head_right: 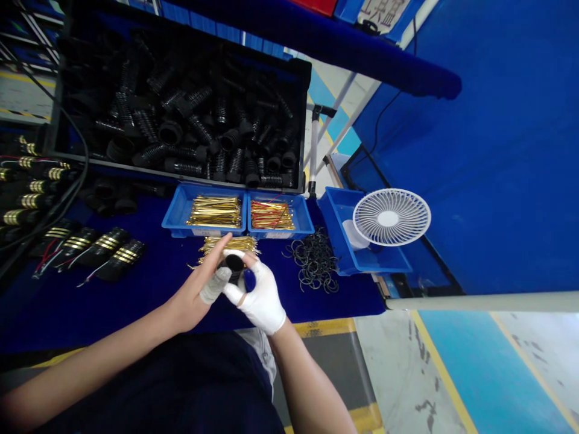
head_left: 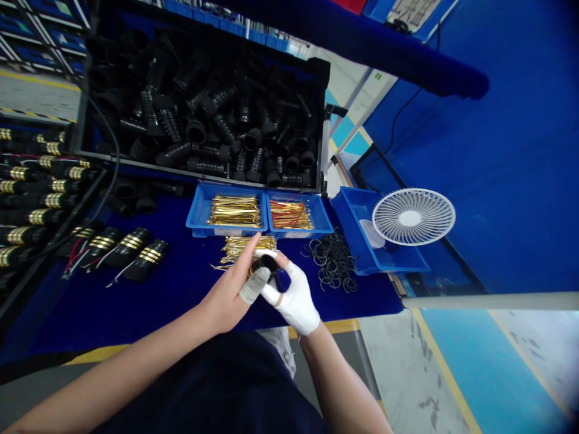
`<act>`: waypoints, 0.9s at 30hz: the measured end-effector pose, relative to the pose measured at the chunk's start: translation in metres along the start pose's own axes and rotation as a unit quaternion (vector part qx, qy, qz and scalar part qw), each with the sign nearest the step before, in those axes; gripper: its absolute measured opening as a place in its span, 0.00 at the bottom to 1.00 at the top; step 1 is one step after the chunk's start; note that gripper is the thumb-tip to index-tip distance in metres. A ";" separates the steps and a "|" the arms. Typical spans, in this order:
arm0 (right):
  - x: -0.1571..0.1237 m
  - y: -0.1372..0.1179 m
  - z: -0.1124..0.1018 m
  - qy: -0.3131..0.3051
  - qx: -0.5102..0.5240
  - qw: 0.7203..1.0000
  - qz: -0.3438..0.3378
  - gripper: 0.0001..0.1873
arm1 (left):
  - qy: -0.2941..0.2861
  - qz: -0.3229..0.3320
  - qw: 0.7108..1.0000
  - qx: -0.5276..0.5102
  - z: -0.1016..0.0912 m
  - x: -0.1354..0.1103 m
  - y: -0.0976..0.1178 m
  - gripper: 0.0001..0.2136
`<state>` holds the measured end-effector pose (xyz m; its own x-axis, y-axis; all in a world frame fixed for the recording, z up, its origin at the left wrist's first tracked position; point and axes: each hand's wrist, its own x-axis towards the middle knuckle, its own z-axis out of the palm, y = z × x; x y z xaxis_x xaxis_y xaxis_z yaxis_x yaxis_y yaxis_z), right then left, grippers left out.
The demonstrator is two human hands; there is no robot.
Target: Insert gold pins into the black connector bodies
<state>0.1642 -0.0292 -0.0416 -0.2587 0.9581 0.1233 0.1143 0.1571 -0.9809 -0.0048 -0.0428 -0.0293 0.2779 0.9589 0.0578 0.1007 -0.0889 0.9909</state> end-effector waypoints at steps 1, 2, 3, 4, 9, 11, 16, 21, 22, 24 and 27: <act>0.000 0.000 0.002 -0.016 0.010 1.000 0.008 0.27 | 0.001 -0.019 1.000 -0.019 0.002 0.000 -0.003 0.34; 0.000 0.000 0.003 -0.034 0.032 0.999 0.027 0.27 | -0.003 -0.045 0.998 -0.052 0.004 -0.001 -0.007 0.36; 0.000 0.002 0.004 -0.046 0.063 0.996 0.053 0.28 | -0.012 -0.076 0.993 -0.092 0.006 -0.002 -0.012 0.37; 0.000 0.004 0.005 -0.053 0.093 0.991 0.077 0.29 | -0.025 -0.110 0.984 -0.137 0.008 -0.004 -0.017 0.37; -0.005 0.007 0.005 -0.057 0.103 0.991 0.058 0.28 | -0.133 -0.287 0.860 -0.401 0.013 -0.014 -0.032 0.33; -0.007 0.002 0.005 -0.049 0.062 0.997 0.021 0.24 | -0.172 -0.303 0.801 -0.487 0.014 -0.014 -0.031 0.34; -0.001 0.008 -0.026 -0.019 -0.193 0.981 -0.020 0.18 | -0.113 -0.295 0.767 -0.558 0.012 -0.003 -0.019 0.29; 0.014 0.043 -0.082 0.018 -0.596 0.794 0.115 0.22 | -0.036 -0.326 0.751 -0.573 0.004 0.003 -0.012 0.25; 0.015 0.048 -0.087 0.004 -0.625 0.770 0.131 0.21 | -0.033 -0.327 0.749 -0.575 0.004 0.003 -0.012 0.23; 0.013 0.055 -0.090 -0.025 -0.640 0.757 0.127 0.17 | -0.032 -0.329 0.750 -0.574 0.003 0.003 -0.013 0.20; 0.008 0.057 -0.087 -0.041 -0.611 0.785 0.095 0.13 | -0.029 -0.331 0.756 -0.564 0.004 0.003 -0.013 0.19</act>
<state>0.2520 0.0078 -0.0832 -0.1800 0.9813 -0.0676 0.9801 0.1730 -0.0976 -0.0014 -0.0393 -0.0428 0.5683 0.6764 -0.4684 -0.6340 0.7229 0.2747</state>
